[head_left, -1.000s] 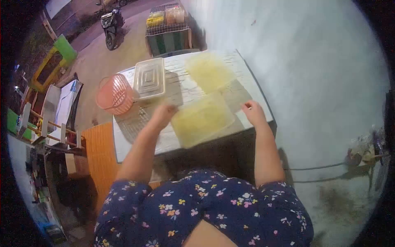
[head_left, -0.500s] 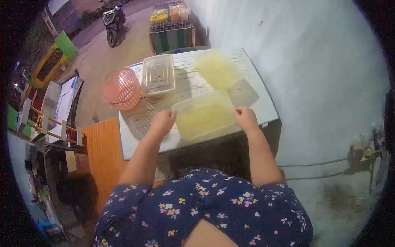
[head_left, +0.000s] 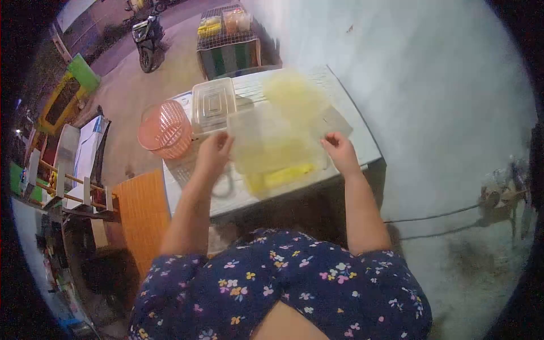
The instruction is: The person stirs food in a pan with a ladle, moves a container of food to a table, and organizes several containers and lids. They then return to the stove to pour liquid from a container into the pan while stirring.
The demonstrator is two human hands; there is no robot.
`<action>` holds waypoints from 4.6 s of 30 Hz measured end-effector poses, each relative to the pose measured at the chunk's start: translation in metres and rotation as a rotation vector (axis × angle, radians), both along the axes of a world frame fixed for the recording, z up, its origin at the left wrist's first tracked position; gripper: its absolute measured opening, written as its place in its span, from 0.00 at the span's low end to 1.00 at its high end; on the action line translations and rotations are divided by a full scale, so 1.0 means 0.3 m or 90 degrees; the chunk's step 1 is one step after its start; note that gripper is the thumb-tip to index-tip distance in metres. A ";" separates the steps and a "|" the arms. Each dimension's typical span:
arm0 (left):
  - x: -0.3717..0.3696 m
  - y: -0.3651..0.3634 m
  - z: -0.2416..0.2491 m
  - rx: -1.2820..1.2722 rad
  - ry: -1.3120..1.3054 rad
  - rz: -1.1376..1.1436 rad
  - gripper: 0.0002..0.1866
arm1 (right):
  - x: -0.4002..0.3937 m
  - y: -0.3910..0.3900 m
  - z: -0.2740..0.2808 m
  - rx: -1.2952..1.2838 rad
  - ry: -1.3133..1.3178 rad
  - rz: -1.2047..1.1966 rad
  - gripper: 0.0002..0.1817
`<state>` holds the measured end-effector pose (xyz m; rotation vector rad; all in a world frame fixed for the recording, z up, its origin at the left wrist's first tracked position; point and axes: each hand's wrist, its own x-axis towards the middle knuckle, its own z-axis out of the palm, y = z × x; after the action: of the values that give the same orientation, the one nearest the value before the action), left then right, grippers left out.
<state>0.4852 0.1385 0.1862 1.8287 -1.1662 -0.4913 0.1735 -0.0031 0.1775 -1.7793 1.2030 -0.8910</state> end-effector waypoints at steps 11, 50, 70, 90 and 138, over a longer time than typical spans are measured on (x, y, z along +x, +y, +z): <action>0.019 0.011 0.089 -0.052 0.171 -0.050 0.09 | 0.073 -0.062 0.074 -0.093 -0.138 -0.034 0.09; 0.061 -0.115 0.021 -0.146 -0.083 -0.013 0.17 | 0.113 0.076 0.149 -0.244 0.244 -0.102 0.12; 0.034 -0.011 -0.017 0.134 -0.287 -0.100 0.13 | 0.121 0.102 0.011 -0.209 0.379 -0.068 0.11; -0.020 -0.009 0.024 0.067 -0.417 -0.083 0.15 | 0.072 0.138 -0.038 -0.292 0.449 -0.126 0.19; -0.050 0.062 -0.060 0.288 -0.110 -0.086 0.21 | 0.025 0.142 -0.218 0.074 -0.034 -0.056 0.20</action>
<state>0.4702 0.1572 0.1683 2.2202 -1.3848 -0.7343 0.1810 0.0394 0.1122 -1.6110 1.2803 -0.8954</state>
